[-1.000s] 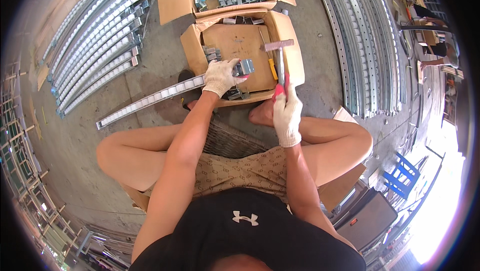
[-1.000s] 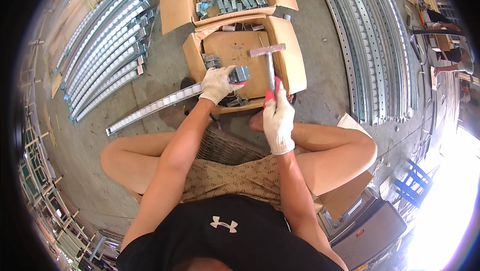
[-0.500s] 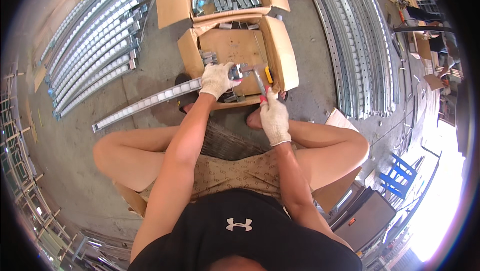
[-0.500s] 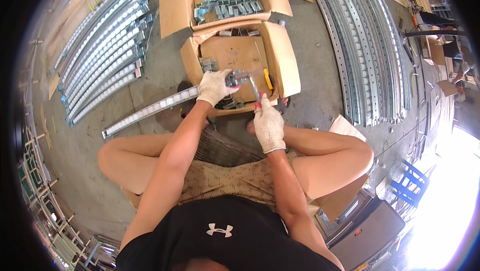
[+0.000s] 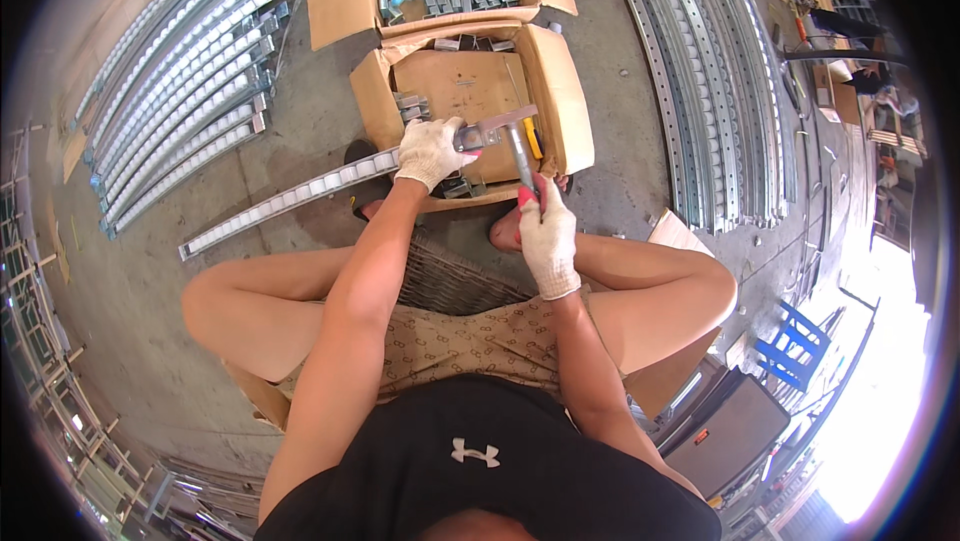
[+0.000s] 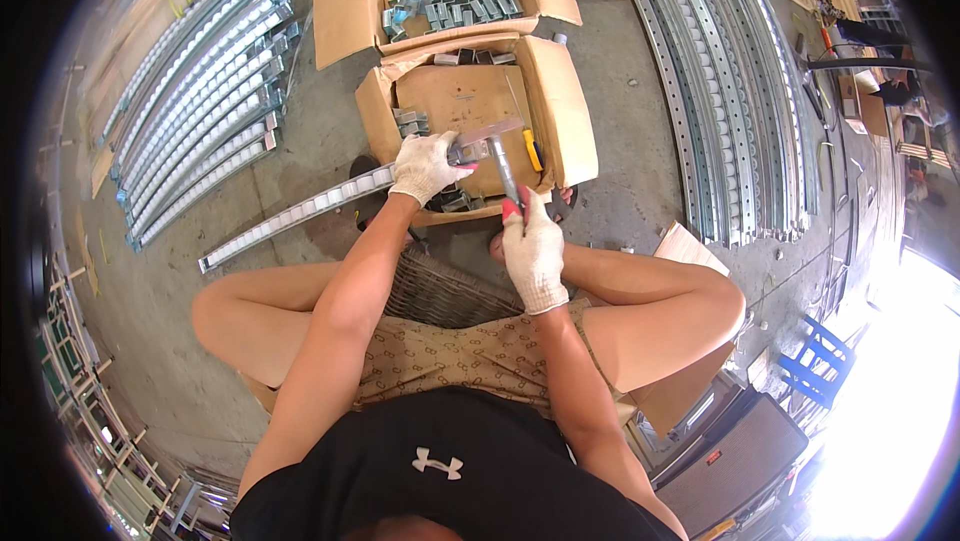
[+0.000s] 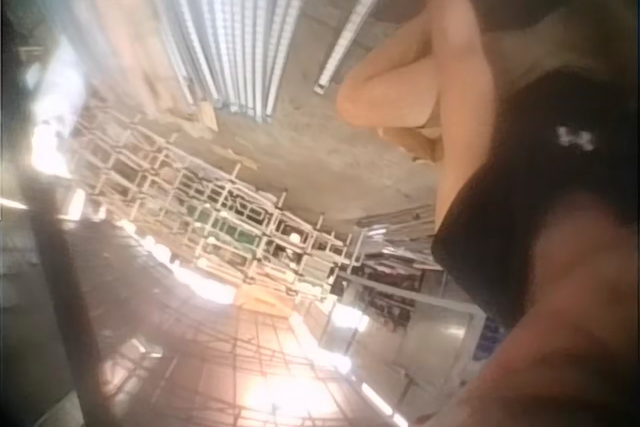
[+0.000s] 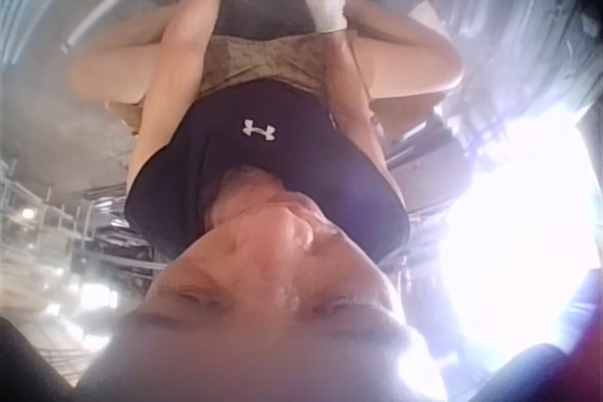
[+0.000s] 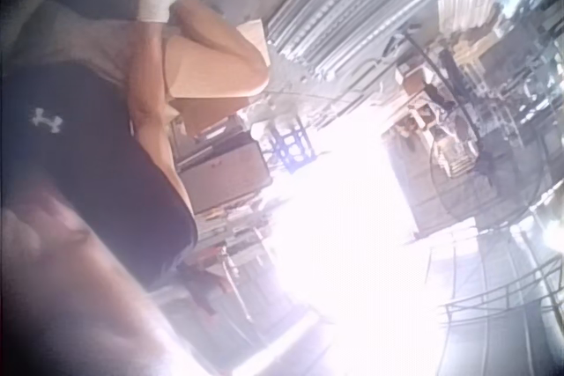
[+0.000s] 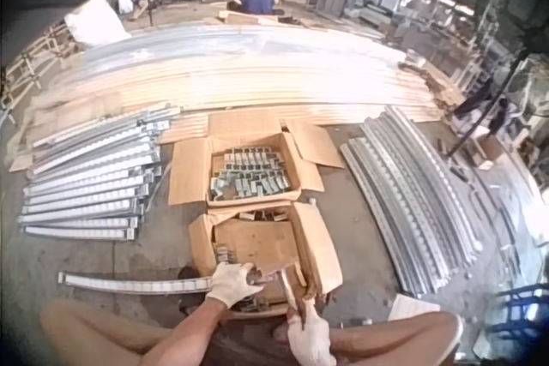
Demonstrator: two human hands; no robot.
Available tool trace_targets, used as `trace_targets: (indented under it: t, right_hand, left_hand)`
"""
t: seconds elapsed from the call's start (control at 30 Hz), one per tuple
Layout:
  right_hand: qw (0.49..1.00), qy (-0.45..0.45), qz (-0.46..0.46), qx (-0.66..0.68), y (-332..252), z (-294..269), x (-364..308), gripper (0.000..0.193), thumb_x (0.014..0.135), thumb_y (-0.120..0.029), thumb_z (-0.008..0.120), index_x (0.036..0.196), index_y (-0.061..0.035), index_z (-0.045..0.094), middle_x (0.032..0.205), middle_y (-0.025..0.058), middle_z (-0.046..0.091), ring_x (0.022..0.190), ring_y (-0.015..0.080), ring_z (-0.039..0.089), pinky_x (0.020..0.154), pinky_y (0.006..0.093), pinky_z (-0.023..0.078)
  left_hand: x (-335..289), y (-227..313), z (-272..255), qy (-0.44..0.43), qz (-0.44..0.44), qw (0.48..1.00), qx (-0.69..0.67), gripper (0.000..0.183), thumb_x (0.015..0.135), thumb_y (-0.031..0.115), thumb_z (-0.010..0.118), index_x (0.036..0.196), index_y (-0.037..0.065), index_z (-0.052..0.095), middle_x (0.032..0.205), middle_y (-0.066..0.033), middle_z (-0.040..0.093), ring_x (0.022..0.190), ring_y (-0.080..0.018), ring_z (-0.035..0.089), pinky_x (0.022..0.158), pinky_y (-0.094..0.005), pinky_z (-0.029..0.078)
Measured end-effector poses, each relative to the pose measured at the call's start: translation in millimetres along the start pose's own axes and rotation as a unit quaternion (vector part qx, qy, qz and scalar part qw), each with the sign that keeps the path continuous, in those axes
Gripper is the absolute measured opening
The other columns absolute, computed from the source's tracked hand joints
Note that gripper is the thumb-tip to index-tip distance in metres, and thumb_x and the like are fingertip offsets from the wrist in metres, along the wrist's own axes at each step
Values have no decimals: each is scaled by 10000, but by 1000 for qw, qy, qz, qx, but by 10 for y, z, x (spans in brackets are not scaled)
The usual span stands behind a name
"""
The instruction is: The person attaches metal brackets to long perforated metal tracks using a hammer and pins while sitting on the floor, handling items from a cardboard box.
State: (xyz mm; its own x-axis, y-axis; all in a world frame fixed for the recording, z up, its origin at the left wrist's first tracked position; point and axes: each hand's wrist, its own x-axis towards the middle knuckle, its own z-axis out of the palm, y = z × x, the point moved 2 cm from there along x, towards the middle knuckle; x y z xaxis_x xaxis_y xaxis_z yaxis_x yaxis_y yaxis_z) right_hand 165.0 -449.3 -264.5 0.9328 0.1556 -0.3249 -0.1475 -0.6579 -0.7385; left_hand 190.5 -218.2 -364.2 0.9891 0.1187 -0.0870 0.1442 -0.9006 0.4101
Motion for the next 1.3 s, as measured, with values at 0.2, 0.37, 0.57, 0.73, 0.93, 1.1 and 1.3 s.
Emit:
trace_targets:
  t: [0.2,0.37,0.57,0.73,0.93,1.1,1.3]
  right_hand:
    - [944,-40,146,293,-125,-186,70,318,1093,-180,443,1273,1,634,696,25,562,500,107,481,449,285,398]
    - [898,-89,251,350,22,159,196,367,1110,-288,399,1137,-17,646,644,16,510,391,114,412,351,290,321]
    - [830,68,118,540,82,-266,281,363,1115,-352,468,1126,-14,601,629,16,496,369,112,387,316,287,292]
    - [807,-127,342,465,278,293,274,397,1093,-420,458,1075,-45,588,625,4,480,399,147,410,363,368,355]
    - [910,94,134,382,255,70,321,300,1121,-289,440,1089,-40,604,629,3,495,405,122,423,362,270,349]
    - [890,-111,274,347,271,349,299,292,1066,-304,482,1100,-42,607,704,51,585,418,156,493,377,326,410]
    - [902,-81,246,345,417,62,326,269,1065,-284,480,1076,-46,605,691,33,581,411,130,484,360,320,381]
  left_hand:
    - [15,8,6,5,-5,1000,-6,543,742,571,813,1086,157,745,878,-105,770,868,-293,735,891,-440,490]
    - [19,0,20,-2,0,1000,1,522,740,559,817,1058,153,740,866,-99,768,856,-287,734,864,-441,490]
    - [13,35,-29,28,5,1000,0,504,746,549,815,1033,143,733,853,-94,763,857,-279,733,873,-422,491]
    - [24,51,-1,-6,-12,1000,1,556,738,551,822,1085,126,732,910,-94,770,900,-284,732,889,-419,498]
    - [1,22,-16,-7,-17,1000,21,565,739,545,823,1073,98,732,934,-108,773,887,-298,730,877,-420,510]
    - [-58,-45,2,12,-9,1000,23,624,690,525,877,1112,96,712,974,-115,749,994,-292,705,956,-443,479]
    - [-400,-35,-428,-10,54,998,33,1042,587,486,962,1460,134,516,1312,-184,597,1251,-376,563,1108,-453,405]
